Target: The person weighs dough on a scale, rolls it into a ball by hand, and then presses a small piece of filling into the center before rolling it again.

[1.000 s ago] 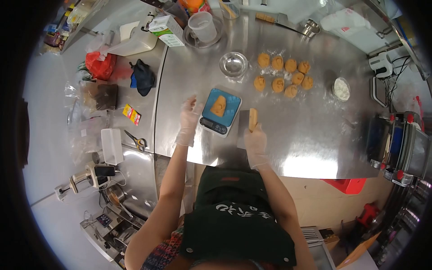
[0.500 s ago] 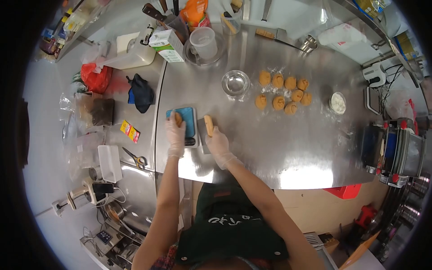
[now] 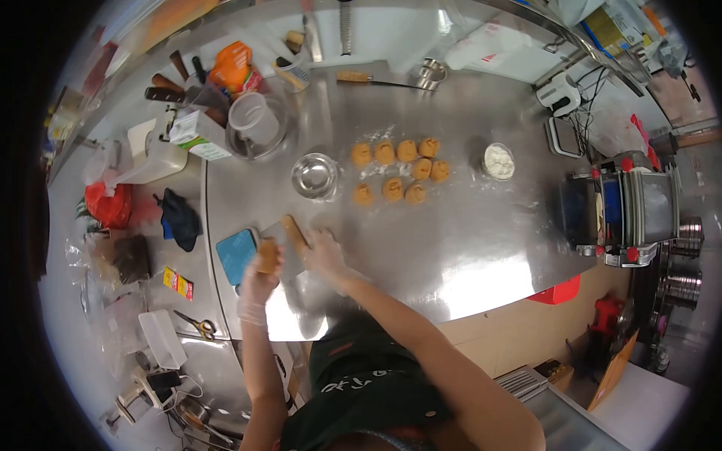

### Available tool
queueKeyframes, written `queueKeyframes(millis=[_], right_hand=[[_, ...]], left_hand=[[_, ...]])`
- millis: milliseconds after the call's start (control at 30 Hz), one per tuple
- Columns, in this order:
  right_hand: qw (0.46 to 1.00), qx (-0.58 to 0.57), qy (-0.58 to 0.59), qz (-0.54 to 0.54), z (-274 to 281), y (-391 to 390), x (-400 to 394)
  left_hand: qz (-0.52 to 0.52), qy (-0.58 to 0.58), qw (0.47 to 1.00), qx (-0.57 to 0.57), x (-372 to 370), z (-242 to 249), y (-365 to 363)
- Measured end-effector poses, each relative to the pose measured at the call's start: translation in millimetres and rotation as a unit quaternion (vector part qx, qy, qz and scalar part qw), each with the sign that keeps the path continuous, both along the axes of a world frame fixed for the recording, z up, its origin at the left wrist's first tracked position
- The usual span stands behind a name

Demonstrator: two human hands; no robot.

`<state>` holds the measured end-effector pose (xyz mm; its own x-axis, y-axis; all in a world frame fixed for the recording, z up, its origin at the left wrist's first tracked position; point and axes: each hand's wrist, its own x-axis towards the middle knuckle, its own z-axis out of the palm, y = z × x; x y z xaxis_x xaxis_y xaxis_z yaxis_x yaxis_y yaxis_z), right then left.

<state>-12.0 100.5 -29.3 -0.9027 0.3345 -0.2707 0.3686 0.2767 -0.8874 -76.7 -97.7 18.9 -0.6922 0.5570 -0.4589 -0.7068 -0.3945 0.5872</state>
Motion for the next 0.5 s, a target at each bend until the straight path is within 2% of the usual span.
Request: queueKeyframes(millis=[33, 67, 100, 133, 200, 300, 400, 500], right_hand=[[1.000, 0.019, 0.016, 0.008, 4.9, 18.7, 14.2], [0.994, -0.093, -0.048, 0.009, 23.0, 44.1, 30.4], [0.972, -0.205, -0.112, 0.012, 39.2, 69.6, 47.1], [0.969, -0.227, -0.095, -0.021, 29.9, 84.5, 67.1], [0.958, -0.268, -0.054, -0.088, 4.0, 114.3, 100.7], [0.930, -0.284, -0.121, -0.198, 20.6, 184.2, 121.1], [0.919, -0.249, 0.038, -0.304, 13.2, 237.7, 127.8], [0.943, -0.187, 0.042, -0.270, 27.2, 286.5, 120.9]], left_hand=[[-0.019, 0.017, 0.999, -0.036, 15.2, 19.9, 41.2], [-0.097, 0.026, 0.992, -0.078, 26.9, -18.9, 56.4], [-0.125, 0.093, 0.975, -0.156, 44.3, -15.8, 90.8], [-0.154, 0.158, 0.947, -0.235, 67.0, -10.1, 129.9], [-0.230, 0.392, 0.831, -0.320, 93.4, -6.0, 183.4], [-0.207, 0.349, 0.873, -0.272, 116.4, 4.1, 240.8], [-0.163, 0.280, 0.877, -0.355, 107.2, -22.1, 271.1], [-0.110, 0.249, 0.894, -0.356, 114.4, -22.6, 298.3]])
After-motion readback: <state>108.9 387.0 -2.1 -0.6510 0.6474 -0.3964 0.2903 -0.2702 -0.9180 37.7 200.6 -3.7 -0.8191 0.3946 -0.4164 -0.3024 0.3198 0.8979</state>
